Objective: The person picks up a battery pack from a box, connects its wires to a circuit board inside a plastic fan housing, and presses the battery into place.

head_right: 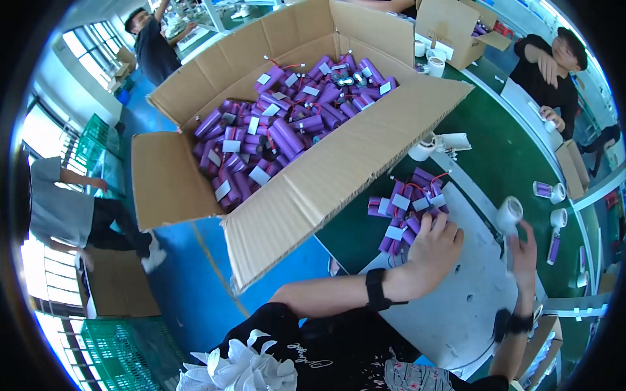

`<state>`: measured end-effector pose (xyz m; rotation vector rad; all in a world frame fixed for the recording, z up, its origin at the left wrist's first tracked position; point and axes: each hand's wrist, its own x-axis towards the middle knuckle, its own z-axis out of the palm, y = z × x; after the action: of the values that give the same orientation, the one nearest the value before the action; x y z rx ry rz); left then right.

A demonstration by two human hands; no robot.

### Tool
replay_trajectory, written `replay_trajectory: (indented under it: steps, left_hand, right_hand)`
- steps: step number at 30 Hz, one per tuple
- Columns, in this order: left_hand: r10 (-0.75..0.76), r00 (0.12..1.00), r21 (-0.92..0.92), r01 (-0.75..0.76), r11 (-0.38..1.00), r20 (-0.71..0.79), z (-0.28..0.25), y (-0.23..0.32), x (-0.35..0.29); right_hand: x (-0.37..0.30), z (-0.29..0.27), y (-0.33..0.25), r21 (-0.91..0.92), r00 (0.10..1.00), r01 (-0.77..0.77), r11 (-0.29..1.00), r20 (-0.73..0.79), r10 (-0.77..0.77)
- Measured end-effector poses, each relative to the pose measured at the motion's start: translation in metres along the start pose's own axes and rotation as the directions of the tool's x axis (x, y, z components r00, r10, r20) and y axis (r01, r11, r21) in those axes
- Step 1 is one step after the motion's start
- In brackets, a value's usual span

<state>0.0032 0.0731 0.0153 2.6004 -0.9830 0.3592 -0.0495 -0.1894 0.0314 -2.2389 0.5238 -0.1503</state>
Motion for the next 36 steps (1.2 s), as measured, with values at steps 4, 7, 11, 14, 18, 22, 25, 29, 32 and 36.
replay_trajectory:
  steps: [4,7,11,14,18,22,25,29,32,36]
  left_hand:
    - [0.057,0.986,0.049,-0.066,0.997,0.157,-0.008,0.005,0.017]
    - [0.077,0.935,-0.003,-0.081,0.997,0.345,-0.011,0.005,0.032]
    - [-0.014,0.970,-0.122,0.044,0.991,0.242,-0.010,-0.004,0.035]
    - [0.037,0.999,-0.345,-0.030,0.938,0.013,-0.030,-0.018,0.036]
    - [0.127,0.991,-0.484,-0.091,0.870,0.042,-0.045,-0.035,0.044]
    - [0.067,0.995,-0.591,-0.095,0.801,-0.069,-0.059,-0.039,0.049]
    - [0.053,0.977,-0.614,-0.170,0.771,-0.204,-0.090,-0.017,0.049]
    - [0.156,0.980,-0.803,-0.192,0.564,-0.125,-0.116,0.025,0.049]
    - [0.325,0.927,-0.714,-0.357,0.603,-0.189,-0.101,0.053,0.039]
    - [0.354,0.934,-0.851,-0.222,0.476,-0.045,-0.047,0.102,0.034]
  right_hand:
    - [-0.082,0.001,0.030,0.075,0.998,0.025,0.997,-0.061,-0.021]
    - [-0.109,0.011,0.041,0.071,0.993,0.055,0.996,-0.112,-0.047]
    - [-0.115,0.025,0.037,0.333,0.999,0.020,0.943,-0.039,-0.008]
    - [-0.114,0.029,0.051,0.367,0.986,0.138,0.920,-0.139,-0.092]
    - [-0.117,0.028,0.050,0.348,0.987,0.151,0.925,-0.105,-0.121]
    - [-0.117,0.026,0.045,0.238,0.988,0.149,0.960,-0.081,-0.133]
    - [-0.121,0.028,0.048,0.252,0.971,0.198,0.947,-0.184,-0.154]
    - [-0.123,0.024,0.060,0.328,0.980,0.158,0.931,-0.169,-0.107]
    - [-0.125,0.016,0.043,0.145,0.838,0.482,0.864,-0.364,-0.406]
    - [-0.147,0.026,0.070,-0.144,0.745,0.492,0.858,-0.440,-0.501]
